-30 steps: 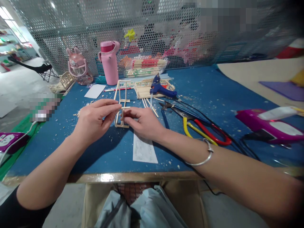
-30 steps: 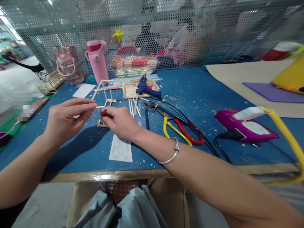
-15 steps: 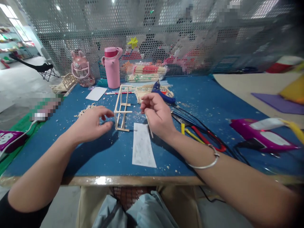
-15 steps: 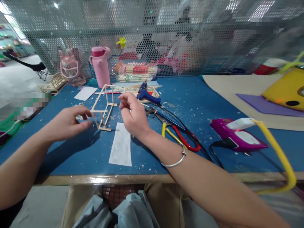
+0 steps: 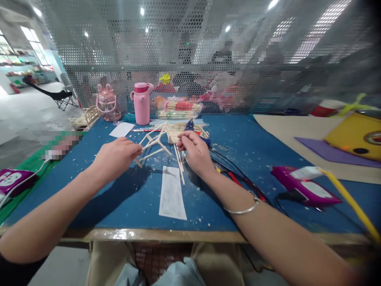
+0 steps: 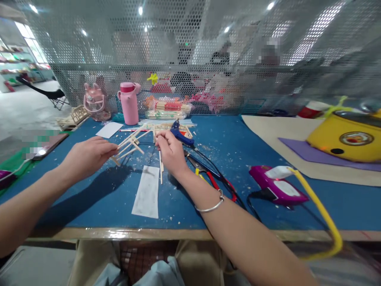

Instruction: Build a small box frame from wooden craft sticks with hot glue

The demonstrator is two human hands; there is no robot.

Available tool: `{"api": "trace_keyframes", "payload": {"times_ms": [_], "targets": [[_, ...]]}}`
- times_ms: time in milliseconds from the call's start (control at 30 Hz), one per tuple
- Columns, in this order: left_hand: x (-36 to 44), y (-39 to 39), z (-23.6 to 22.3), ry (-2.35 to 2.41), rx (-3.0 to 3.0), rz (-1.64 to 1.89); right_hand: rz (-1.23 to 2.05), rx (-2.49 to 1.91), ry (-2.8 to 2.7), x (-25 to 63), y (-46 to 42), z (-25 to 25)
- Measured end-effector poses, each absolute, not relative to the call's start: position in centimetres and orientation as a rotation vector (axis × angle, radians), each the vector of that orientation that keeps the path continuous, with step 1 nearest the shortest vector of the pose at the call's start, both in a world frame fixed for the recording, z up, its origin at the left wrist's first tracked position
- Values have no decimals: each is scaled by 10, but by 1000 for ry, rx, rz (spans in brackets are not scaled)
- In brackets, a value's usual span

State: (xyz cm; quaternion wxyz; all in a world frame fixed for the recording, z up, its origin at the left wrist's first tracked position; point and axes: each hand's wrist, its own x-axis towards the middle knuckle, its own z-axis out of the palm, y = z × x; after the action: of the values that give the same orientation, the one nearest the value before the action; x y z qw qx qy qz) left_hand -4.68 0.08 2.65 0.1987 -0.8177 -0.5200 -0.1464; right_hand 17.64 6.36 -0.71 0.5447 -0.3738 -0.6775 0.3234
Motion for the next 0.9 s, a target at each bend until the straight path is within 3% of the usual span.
{"api": "trace_keyframes", "payload": {"times_ms": [167,333,433,633,900], "targets": [[-36,-1,40,-1246,-2317,14,702,-971,-1787,179,69,-12],[-29,-2,35,-1240,-2342,158,592,-1067,-1969,178,70,-15],[-37,-1,31,-1324,-2338,-42,538,-1079,-1987,179,69,-14],[-73,6,16,-1735,-2164,-813,465,-982,-2205,186,64,-2],[-76,5,-19,-1713,-2545,-976,333,-1329,-2643,189,54,7]]}}
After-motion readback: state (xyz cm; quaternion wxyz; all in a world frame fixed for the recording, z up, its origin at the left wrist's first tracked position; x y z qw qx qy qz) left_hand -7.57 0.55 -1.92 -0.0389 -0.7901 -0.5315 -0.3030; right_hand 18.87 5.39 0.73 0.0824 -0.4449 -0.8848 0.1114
